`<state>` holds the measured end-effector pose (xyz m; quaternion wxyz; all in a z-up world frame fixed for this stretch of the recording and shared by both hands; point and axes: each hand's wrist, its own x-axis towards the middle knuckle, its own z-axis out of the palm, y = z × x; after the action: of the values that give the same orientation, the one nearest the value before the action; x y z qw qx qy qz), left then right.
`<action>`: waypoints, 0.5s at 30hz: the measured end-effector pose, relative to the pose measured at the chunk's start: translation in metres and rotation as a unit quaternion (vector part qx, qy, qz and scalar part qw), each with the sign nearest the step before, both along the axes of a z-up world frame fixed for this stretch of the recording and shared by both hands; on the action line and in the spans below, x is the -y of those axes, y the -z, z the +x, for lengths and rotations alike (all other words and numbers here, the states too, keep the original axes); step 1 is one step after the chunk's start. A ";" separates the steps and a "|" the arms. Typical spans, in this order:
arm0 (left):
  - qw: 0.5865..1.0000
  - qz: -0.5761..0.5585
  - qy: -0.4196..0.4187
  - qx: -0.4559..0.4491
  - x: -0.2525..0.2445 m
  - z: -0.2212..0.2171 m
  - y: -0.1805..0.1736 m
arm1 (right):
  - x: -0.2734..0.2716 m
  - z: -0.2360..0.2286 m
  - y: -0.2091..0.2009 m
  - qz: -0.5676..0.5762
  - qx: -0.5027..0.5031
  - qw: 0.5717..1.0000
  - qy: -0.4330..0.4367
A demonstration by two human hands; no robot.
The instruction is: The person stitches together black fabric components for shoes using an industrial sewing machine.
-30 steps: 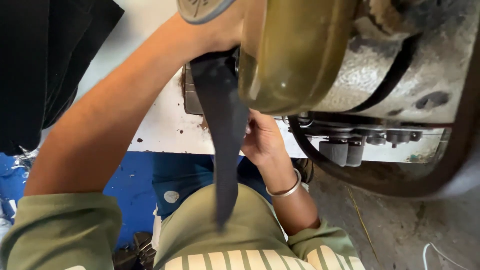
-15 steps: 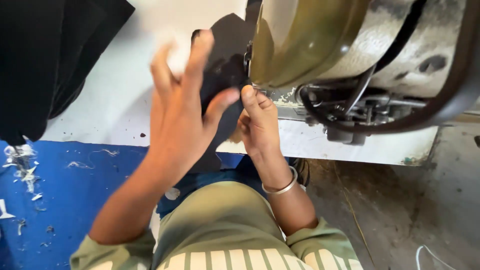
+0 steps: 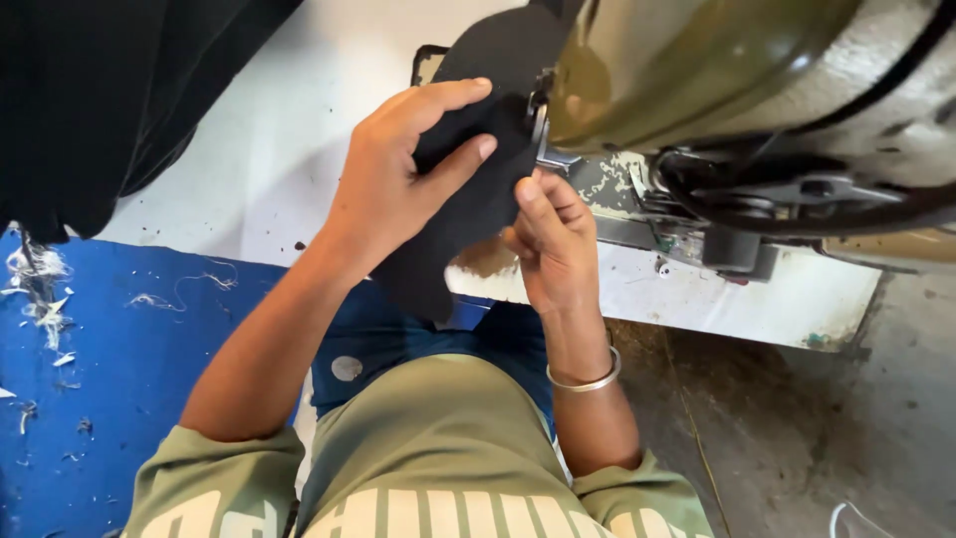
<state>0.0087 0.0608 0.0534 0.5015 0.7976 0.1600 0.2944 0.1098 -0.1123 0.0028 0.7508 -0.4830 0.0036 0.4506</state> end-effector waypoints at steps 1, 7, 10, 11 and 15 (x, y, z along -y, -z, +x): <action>1.000 0.000 0.001 0.000 -0.003 0.001 0.000 | -0.003 0.000 -0.001 0.000 0.000 1.000 0.001; 0.999 0.029 0.013 0.001 -0.015 0.020 0.013 | -0.006 0.008 -0.003 -0.009 0.035 0.999 0.032; 0.999 0.024 0.020 -0.004 -0.021 0.027 0.013 | -0.007 0.009 0.002 -0.022 0.040 0.998 0.040; 1.000 0.019 0.018 -0.007 -0.023 0.029 0.014 | -0.006 0.010 0.005 -0.021 0.042 0.998 0.042; 0.999 0.028 0.018 -0.008 -0.030 0.040 0.024 | -0.004 0.018 -0.016 -0.082 0.135 0.987 0.024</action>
<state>0.0482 0.0906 0.0297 0.4826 0.8166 0.1416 0.2834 0.1280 -0.1086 0.0190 0.7132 -0.5989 -0.0497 0.3610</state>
